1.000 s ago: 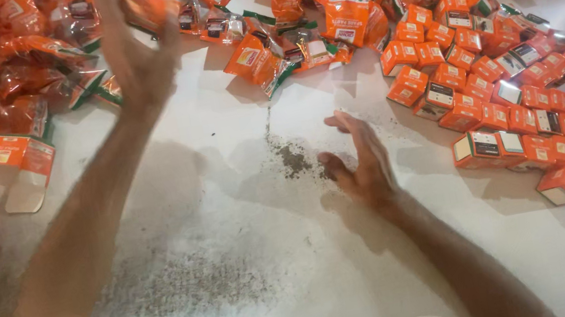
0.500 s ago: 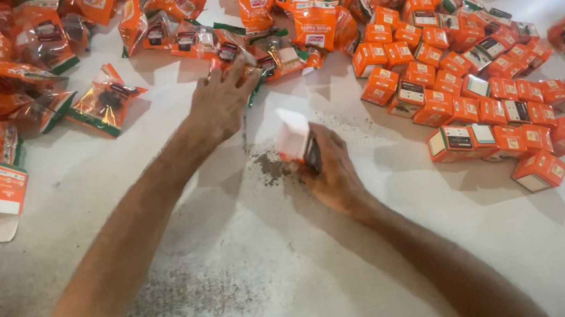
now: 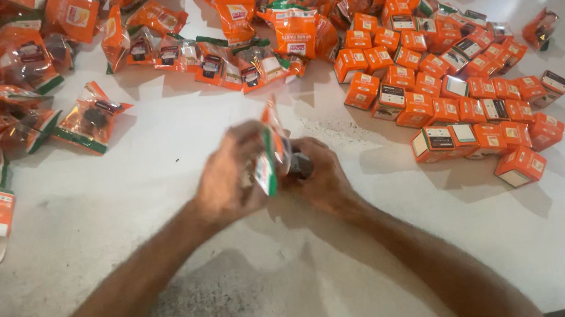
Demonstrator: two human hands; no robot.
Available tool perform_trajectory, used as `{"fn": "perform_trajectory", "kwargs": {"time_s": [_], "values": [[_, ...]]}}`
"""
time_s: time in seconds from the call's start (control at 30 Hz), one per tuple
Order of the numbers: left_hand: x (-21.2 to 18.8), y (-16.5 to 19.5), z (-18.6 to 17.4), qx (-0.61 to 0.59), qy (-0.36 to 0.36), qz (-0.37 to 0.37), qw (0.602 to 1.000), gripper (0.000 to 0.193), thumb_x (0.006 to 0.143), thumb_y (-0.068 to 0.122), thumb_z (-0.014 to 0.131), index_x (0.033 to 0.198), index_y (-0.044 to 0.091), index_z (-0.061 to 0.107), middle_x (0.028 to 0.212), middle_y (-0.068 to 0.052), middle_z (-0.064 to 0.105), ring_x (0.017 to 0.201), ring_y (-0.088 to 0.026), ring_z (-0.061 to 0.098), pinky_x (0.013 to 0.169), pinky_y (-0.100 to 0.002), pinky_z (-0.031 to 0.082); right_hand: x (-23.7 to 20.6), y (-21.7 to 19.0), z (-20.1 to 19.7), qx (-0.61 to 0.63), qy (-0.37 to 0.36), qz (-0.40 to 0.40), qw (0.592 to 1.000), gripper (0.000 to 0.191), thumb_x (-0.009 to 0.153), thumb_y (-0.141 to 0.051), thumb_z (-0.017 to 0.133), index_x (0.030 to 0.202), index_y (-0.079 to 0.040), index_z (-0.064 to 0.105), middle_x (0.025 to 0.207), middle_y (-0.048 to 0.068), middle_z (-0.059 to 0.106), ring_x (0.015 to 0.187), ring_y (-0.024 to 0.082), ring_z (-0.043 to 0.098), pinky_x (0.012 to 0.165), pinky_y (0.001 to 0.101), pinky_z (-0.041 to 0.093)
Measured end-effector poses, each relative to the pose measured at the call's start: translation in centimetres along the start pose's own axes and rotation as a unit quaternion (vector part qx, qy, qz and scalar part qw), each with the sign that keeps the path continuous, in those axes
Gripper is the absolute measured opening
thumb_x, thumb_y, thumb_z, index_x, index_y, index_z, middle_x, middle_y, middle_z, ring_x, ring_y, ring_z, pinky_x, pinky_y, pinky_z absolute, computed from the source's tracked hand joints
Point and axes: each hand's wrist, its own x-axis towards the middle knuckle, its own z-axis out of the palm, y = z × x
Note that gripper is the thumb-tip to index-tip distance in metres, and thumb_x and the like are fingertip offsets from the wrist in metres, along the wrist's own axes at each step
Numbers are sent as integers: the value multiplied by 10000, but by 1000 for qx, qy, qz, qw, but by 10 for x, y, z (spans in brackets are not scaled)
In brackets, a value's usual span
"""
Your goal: The person picks a plastic-wrapped product from a pile on the table, opens a small orange folding carton, inserts the product into the carton, closes the flaps, and places the packed box onto a growing pile of finished boxes, repeating the cycle.
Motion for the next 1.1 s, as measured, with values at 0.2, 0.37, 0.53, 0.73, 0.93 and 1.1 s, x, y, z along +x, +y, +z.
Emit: {"fn": "perform_trajectory", "kwargs": {"time_s": [0.2,0.37,0.53,0.73,0.93,1.1], "values": [[-7,-11,17,136,25,90,986,503,853,-12,736,1304,-2,515,1270,-154,604,1460,-434,515,1238,-533,469,-3,-4,-3,-5,-33,45,998,523,717,-88,868,1191,-24,658,1036,117,707,939,218,697,832,360,571],[-16,-10,14,168,-47,74,982,552,817,151,783,1310,0,588,1332,-214,575,1479,-473,369,1219,-676,266,-5,-6,-2,61,-54,78,994,528,741,-88,849,1212,-12,623,1022,106,712,921,170,678,797,333,579],[-15,0,22,146,-33,-30,988,288,902,198,714,1160,71,698,1513,-275,330,1502,-527,176,1175,-740,174,-8,-9,-1,19,-47,77,996,523,750,-81,855,1220,-15,635,1012,116,699,882,183,687,781,337,577],[-13,-2,34,126,-31,-97,987,239,934,182,678,1132,55,721,1660,-303,199,1544,-545,144,1195,-689,169,-10,-18,-2,-12,-42,37,998,531,732,-43,851,1216,-9,635,1071,138,686,945,235,677,833,367,564],[-11,-7,34,16,-19,-253,967,401,884,179,723,1253,38,654,1543,-265,389,1296,-444,405,1066,-523,383,-7,-28,-2,22,-46,110,993,523,740,-72,847,1218,-36,636,1065,126,721,968,260,707,848,370,574],[-8,-22,30,-222,-72,-469,852,452,850,240,697,1247,30,644,957,-151,744,755,-183,703,621,-324,576,-5,-37,-2,-8,-42,114,993,552,747,-99,859,1245,-59,624,1084,130,716,982,272,718,850,397,572]]}}
